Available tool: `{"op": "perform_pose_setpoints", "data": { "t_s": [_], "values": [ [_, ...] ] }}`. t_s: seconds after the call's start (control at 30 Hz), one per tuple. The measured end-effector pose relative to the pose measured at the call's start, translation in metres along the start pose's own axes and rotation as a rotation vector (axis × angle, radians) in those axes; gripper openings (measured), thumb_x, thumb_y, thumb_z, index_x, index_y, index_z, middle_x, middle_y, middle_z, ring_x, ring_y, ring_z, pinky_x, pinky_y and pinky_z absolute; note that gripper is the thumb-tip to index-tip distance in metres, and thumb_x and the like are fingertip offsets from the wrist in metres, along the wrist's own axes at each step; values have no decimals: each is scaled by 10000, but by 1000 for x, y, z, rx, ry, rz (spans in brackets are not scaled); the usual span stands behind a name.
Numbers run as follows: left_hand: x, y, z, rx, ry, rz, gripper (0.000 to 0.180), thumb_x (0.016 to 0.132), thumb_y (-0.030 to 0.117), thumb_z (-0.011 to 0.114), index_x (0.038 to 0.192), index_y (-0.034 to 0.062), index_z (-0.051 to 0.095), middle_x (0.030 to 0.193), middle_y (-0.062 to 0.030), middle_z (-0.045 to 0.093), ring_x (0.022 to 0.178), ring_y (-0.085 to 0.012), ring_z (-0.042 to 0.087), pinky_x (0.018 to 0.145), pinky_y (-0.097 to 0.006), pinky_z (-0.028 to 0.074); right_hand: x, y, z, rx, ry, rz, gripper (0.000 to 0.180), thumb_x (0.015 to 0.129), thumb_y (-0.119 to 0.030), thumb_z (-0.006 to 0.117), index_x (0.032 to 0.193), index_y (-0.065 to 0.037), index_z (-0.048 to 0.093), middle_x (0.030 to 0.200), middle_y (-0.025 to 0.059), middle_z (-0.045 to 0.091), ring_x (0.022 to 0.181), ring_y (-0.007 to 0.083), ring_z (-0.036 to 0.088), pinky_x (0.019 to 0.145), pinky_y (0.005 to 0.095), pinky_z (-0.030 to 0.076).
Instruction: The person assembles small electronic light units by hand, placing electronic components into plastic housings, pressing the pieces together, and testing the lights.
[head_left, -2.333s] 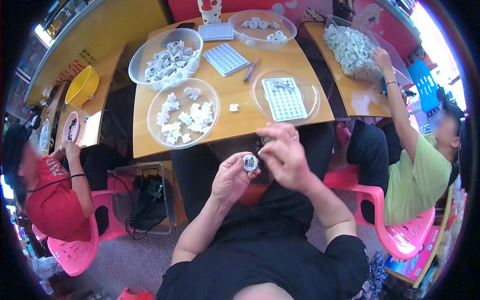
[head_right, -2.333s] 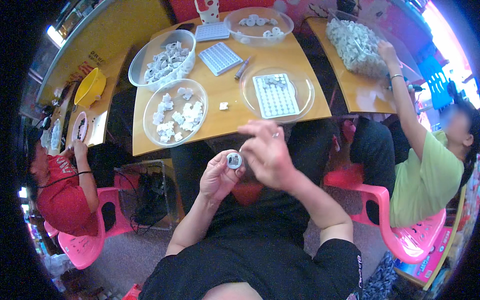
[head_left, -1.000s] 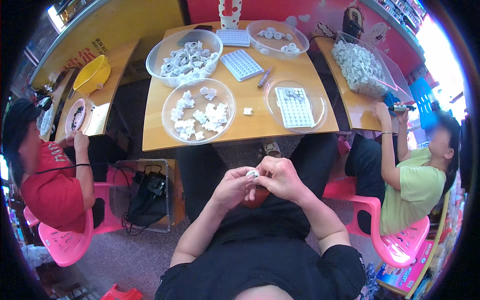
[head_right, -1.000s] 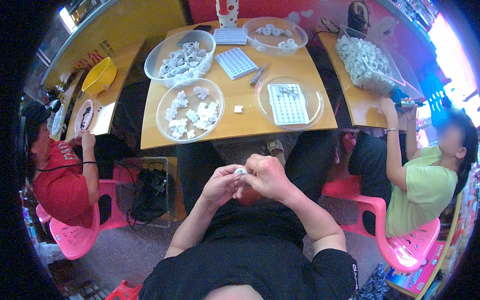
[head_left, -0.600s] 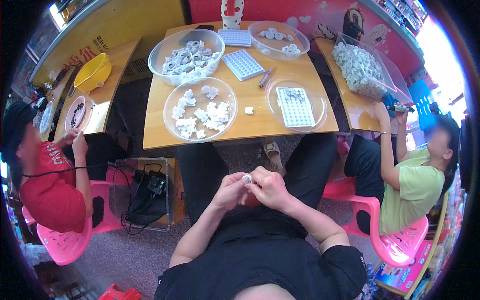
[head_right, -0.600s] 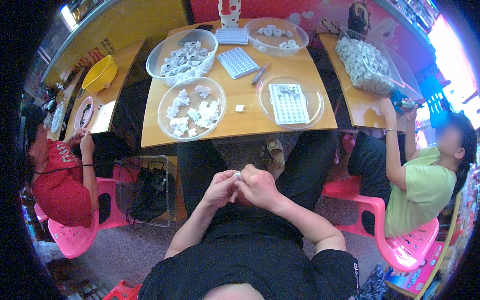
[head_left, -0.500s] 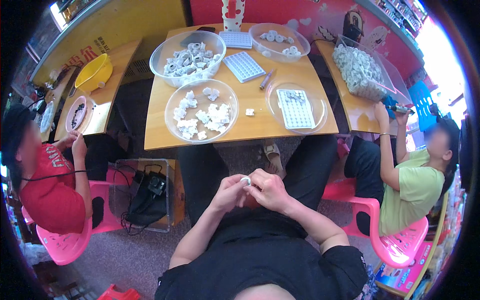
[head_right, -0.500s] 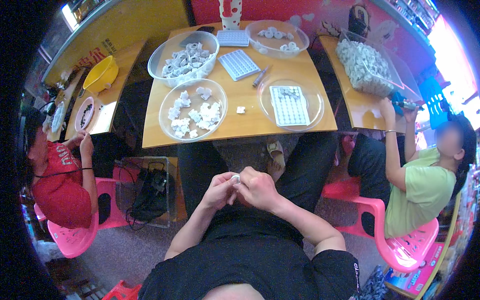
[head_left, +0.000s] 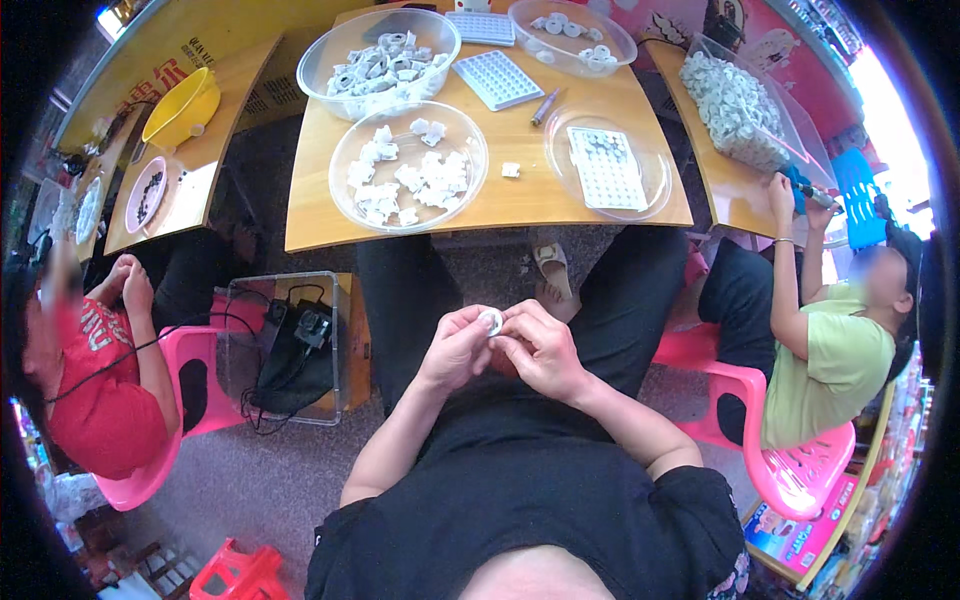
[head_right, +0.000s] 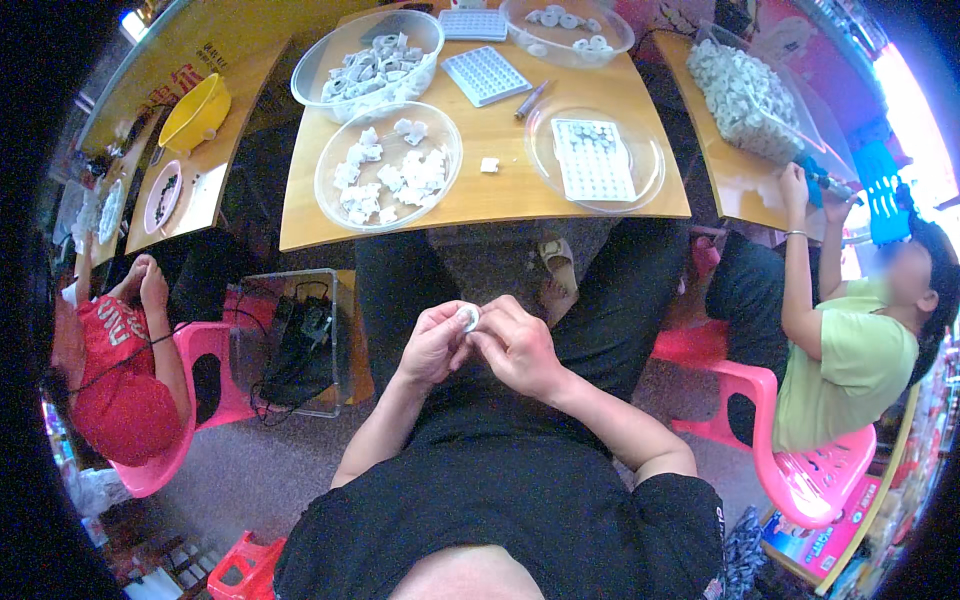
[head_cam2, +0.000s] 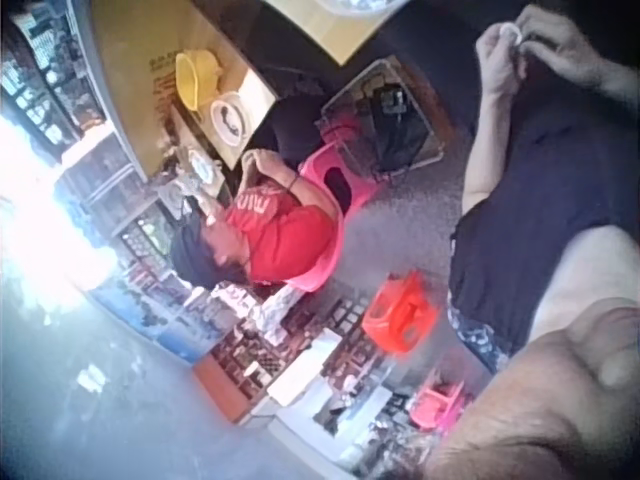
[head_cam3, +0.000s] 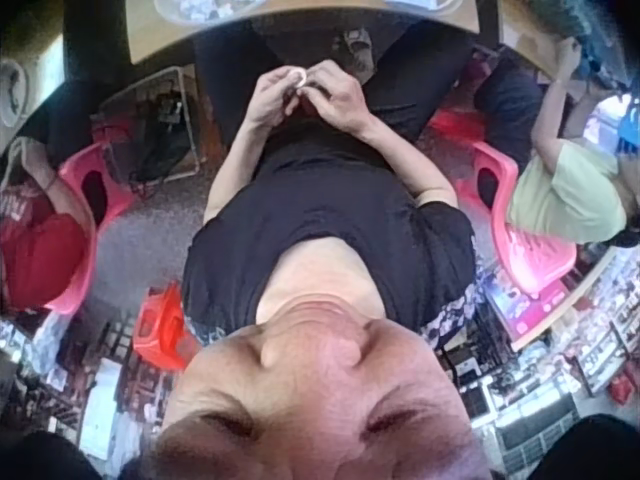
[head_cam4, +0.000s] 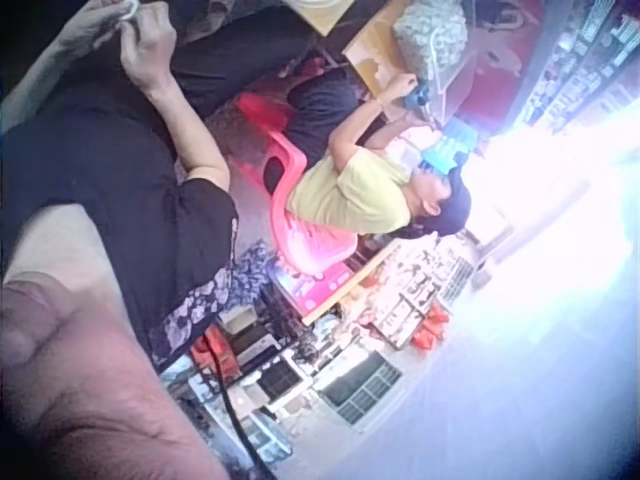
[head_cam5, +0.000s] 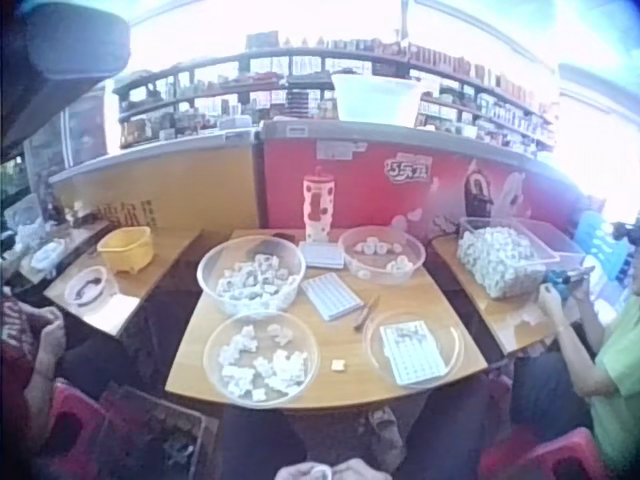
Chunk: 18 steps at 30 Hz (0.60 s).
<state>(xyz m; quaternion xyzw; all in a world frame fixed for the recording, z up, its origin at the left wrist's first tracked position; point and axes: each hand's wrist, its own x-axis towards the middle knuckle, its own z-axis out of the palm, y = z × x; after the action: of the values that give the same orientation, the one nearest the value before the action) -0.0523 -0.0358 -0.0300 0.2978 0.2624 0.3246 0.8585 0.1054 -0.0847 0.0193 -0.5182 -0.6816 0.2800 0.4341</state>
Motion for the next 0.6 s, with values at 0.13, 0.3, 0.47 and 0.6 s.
{"op": "perform_pose_setpoints", "data": {
  "t_s": [0.13,0.3,0.47,0.6],
  "values": [
    [-2,2,2,-52,-11,20,222,961,215,534,955,6,608,714,-25,598,427,-56,461,349,-167,337,0,-5,2,4,47,19,110,769,-19,673,867,-18,622,880,137,601,743,292,625,624,363,506],
    [-5,3,2,28,-26,43,231,962,223,531,984,5,606,736,-41,614,445,-72,500,356,-179,357,1,-9,-3,-57,56,-11,123,763,-15,671,876,-15,622,867,142,605,744,296,627,625,363,505],
    [-4,10,-2,-55,20,3,335,982,227,482,1187,-27,554,854,-110,648,581,-155,609,519,-246,492,45,-2,-34,-258,219,-218,108,738,46,634,826,2,589,827,155,599,759,330,609,661,395,497],
    [-4,14,-8,-278,-99,87,398,978,187,483,1286,-65,472,1049,-198,631,801,-244,653,703,-304,526,113,13,-46,-474,211,-194,149,761,5,620,909,-3,601,886,176,589,860,355,585,748,412,466]
  ]
}}
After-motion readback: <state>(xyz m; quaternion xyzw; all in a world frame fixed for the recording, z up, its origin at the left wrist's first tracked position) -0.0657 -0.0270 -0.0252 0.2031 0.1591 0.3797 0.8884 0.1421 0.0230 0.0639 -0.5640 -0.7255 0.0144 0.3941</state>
